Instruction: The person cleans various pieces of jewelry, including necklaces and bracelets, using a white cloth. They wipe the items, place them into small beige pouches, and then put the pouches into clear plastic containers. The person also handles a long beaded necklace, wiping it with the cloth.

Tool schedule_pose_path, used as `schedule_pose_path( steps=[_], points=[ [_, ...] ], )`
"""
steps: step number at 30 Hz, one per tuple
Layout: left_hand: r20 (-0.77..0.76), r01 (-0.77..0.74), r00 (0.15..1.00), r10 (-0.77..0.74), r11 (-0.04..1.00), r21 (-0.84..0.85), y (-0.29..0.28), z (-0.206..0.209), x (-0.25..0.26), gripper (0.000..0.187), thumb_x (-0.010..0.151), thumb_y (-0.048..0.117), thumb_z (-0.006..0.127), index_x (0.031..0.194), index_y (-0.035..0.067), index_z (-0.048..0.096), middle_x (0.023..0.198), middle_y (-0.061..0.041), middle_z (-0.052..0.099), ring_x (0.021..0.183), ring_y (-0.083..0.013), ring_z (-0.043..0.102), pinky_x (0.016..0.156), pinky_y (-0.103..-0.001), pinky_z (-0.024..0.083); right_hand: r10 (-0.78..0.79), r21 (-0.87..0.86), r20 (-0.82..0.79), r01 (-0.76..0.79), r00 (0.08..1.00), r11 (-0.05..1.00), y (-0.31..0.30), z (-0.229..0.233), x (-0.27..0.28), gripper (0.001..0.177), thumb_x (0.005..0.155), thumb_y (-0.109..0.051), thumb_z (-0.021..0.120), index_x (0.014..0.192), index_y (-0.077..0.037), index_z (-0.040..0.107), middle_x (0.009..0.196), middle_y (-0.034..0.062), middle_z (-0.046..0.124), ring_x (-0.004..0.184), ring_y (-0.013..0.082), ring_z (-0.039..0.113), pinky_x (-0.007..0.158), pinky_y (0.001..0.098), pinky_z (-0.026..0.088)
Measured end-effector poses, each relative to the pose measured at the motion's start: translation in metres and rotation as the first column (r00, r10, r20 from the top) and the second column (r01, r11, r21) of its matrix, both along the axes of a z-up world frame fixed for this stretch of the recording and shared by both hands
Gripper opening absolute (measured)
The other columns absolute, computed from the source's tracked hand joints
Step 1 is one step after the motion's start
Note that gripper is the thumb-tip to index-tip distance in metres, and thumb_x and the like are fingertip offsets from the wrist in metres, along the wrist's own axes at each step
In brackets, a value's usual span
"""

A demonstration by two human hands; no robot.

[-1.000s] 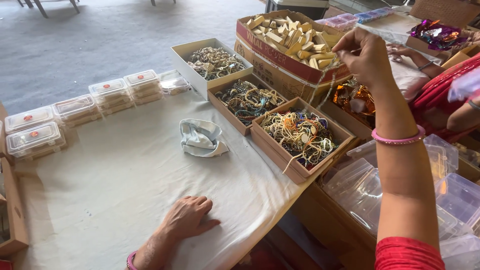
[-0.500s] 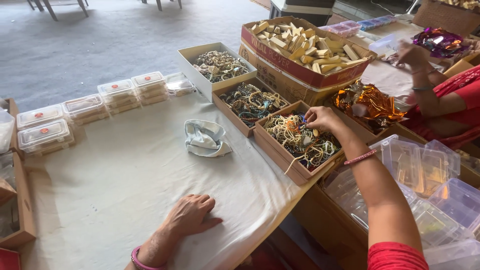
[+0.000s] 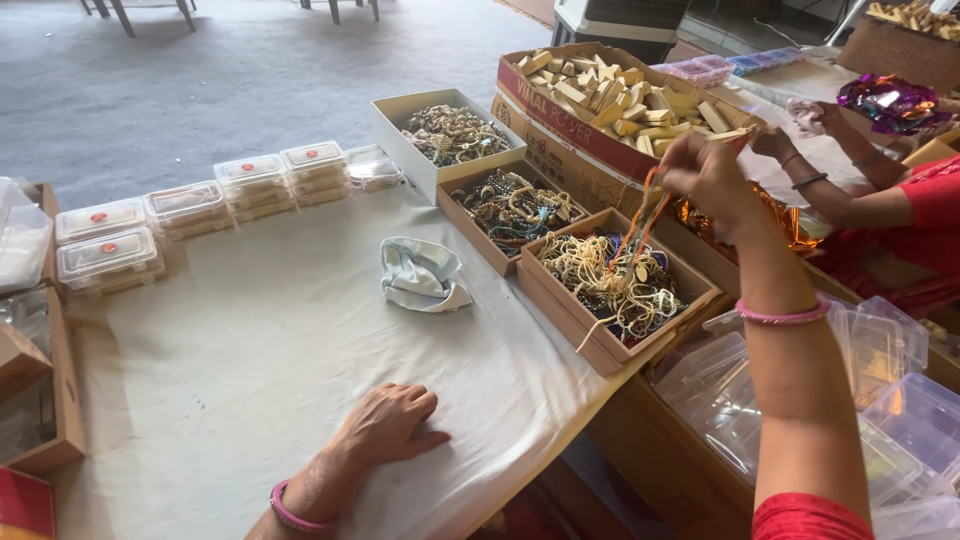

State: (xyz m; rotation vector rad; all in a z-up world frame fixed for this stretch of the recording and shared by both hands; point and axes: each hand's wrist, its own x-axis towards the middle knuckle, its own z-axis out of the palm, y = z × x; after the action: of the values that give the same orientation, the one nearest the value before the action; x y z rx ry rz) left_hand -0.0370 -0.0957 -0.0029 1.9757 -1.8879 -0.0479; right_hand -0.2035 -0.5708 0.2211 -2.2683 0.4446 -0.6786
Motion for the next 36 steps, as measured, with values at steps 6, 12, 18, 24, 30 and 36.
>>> schedule_pose_path(
  steps=[6, 12, 18, 24, 30, 36],
  points=[
    [-0.087, -0.174, 0.985, 0.152, 0.913, -0.37, 0.0, 0.041, 0.032, 0.03, 0.089, 0.034, 0.08, 0.088, 0.009, 0.065, 0.081, -0.006, 0.068, 0.07, -0.0215, 0.07, 0.061, -0.036, 0.056, 0.308, -0.065, 0.109, -0.302, 0.945, 0.951, 0.096, 0.076, 0.034, 0.02, 0.087, 0.006, 0.068, 0.102, -0.006, 0.061, 0.091, 0.0036, 0.066, 0.083, 0.0134, 0.068, 0.074, 0.0283, 0.058],
    [-0.291, -0.284, 0.952, 0.096, 0.634, -0.719, -0.003, 0.167, 0.013, 0.048, 0.092, 0.022, 0.081, 0.131, 0.001, 0.061, 0.113, -0.012, 0.071, 0.099, -0.0254, 0.074, 0.083, -0.035, 0.06, 0.567, -0.083, -0.089, -0.573, 0.819, 0.815, 0.223, 0.04, 0.101, 0.018, 0.086, -0.001, 0.073, 0.102, -0.006, 0.067, 0.095, 0.002, 0.073, 0.091, 0.0105, 0.072, 0.077, 0.0272, 0.062],
    [-0.623, -0.655, 0.663, 0.415, 0.725, -0.213, 0.006, 0.14, 0.025, 0.035, 0.089, 0.027, 0.078, 0.116, 0.006, 0.071, 0.093, -0.007, 0.078, 0.085, -0.0174, 0.077, 0.074, -0.034, 0.06, 0.703, 0.111, 0.15, -0.719, 0.695, 0.686, 0.267, -0.101, 0.167, 0.015, 0.092, -0.006, 0.072, 0.107, -0.005, 0.066, 0.099, 0.0003, 0.069, 0.09, 0.0086, 0.07, 0.077, 0.0243, 0.062],
    [-0.816, -0.79, 0.413, 0.404, 0.606, -0.099, 0.034, 0.065, 0.069, 0.021, 0.092, 0.023, 0.072, 0.1, 0.004, 0.076, 0.079, -0.003, 0.076, 0.072, -0.0084, 0.071, 0.064, -0.024, 0.053, 0.677, -0.251, -0.153, -0.691, 0.72, 0.678, 0.281, -0.215, 0.148, 0.032, 0.09, -0.023, 0.078, 0.115, -0.004, 0.071, 0.099, 0.013, 0.07, 0.086, 0.0257, 0.066, 0.075, 0.0381, 0.056],
    [-0.973, -0.797, 0.232, 0.004, 0.574, -0.188, 0.049, 0.058, 0.095, 0.02, 0.098, 0.021, 0.068, 0.093, 0.002, 0.066, 0.074, -0.001, 0.067, 0.067, -0.0074, 0.063, 0.06, -0.024, 0.048, 0.683, -0.521, -0.254, -0.692, 0.685, 0.5, 0.271, -0.252, 0.097, 0.017, 0.088, -0.012, 0.067, 0.104, -0.006, 0.066, 0.099, 0.012, 0.067, 0.09, 0.032, 0.069, 0.079, 0.0446, 0.057],
    [-0.932, -0.836, 0.295, 0.211, 0.529, -0.146, 0.05, 0.044, 0.088, 0.024, 0.099, 0.026, 0.07, 0.093, 0.002, 0.068, 0.076, -0.001, 0.066, 0.066, -0.0074, 0.062, 0.062, -0.024, 0.052, 0.51, -0.351, -0.313, -0.596, 0.801, 0.722, 0.243, -0.187, 0.084, 0.011, 0.077, -0.002, 0.069, 0.084, -0.005, 0.062, 0.08, 0.0095, 0.066, 0.074, 0.0227, 0.069, 0.068, 0.0384, 0.058]
  ],
)
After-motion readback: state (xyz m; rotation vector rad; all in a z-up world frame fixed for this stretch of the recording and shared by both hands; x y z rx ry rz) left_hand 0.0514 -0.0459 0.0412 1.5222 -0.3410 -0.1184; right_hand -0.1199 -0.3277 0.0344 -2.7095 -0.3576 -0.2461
